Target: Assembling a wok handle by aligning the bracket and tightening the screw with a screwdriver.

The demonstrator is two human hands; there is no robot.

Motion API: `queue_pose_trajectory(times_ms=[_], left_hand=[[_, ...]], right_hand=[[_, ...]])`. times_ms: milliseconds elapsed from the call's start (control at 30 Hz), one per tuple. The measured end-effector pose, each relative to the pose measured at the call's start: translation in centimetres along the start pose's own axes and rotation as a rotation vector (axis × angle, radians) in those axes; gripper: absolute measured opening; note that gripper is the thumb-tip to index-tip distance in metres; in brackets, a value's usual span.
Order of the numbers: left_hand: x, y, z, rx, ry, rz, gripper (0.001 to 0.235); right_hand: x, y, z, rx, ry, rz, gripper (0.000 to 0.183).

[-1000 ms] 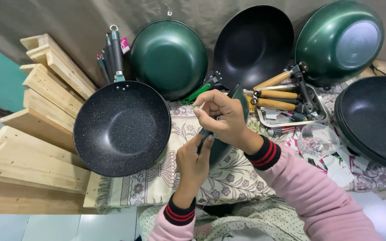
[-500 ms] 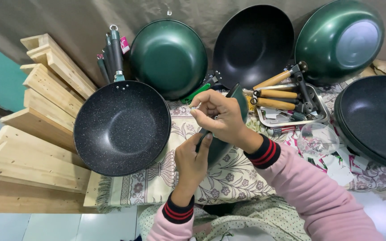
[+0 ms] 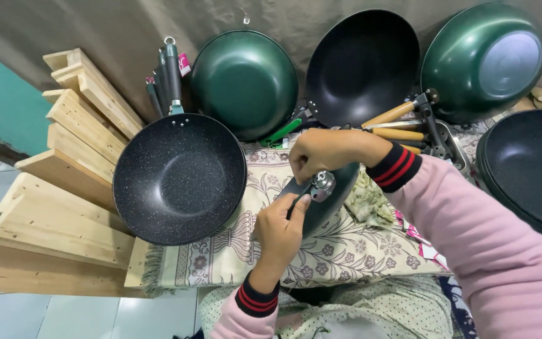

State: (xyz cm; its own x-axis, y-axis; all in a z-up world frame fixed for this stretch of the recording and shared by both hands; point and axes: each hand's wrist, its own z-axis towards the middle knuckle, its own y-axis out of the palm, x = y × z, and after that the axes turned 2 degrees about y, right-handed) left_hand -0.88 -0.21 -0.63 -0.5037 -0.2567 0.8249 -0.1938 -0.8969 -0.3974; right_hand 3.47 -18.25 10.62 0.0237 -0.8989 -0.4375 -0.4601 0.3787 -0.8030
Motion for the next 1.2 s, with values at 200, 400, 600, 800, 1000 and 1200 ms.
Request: queue_pose_trajectory(times_ms=[200,400,600,800,1000,1200], left_hand=[[0.9,-0.3,-0.6,-0.005,0.08,0.006,0.036],[1.1,0.0,-0.8,-0.014,0.089,0.029,0.037],[1.0,-0.3,-0.8,-0.017,0.094,0.013,0.036],[1.3,-0.3,-0.8,-0.032,0.097,0.007,0.036],[1.2,-0.2,-0.6,-0.033,0.098,-0.008,0.036],[1.3,-0.2,-0.7,-0.027,0.099,-0.009,0.036]], right_hand=[[3.6,1.8,4.3,-0.342,-0.001,-0.142,0.019],[5.8,2.9,5.7,-0.487,-0.059,-0.067,0.019],[7.8,3.0,6.9,-0.457,-0.101,-0.017,0.015],[7.2,2.5,6.0,-0.486,-0.126,0.024,0.015],[7.6,2.8,6.3,-0.495,-0.157,0.037,0.015],[7.1,2.5,5.7,-0.5,-0.186,0.06,0.013]])
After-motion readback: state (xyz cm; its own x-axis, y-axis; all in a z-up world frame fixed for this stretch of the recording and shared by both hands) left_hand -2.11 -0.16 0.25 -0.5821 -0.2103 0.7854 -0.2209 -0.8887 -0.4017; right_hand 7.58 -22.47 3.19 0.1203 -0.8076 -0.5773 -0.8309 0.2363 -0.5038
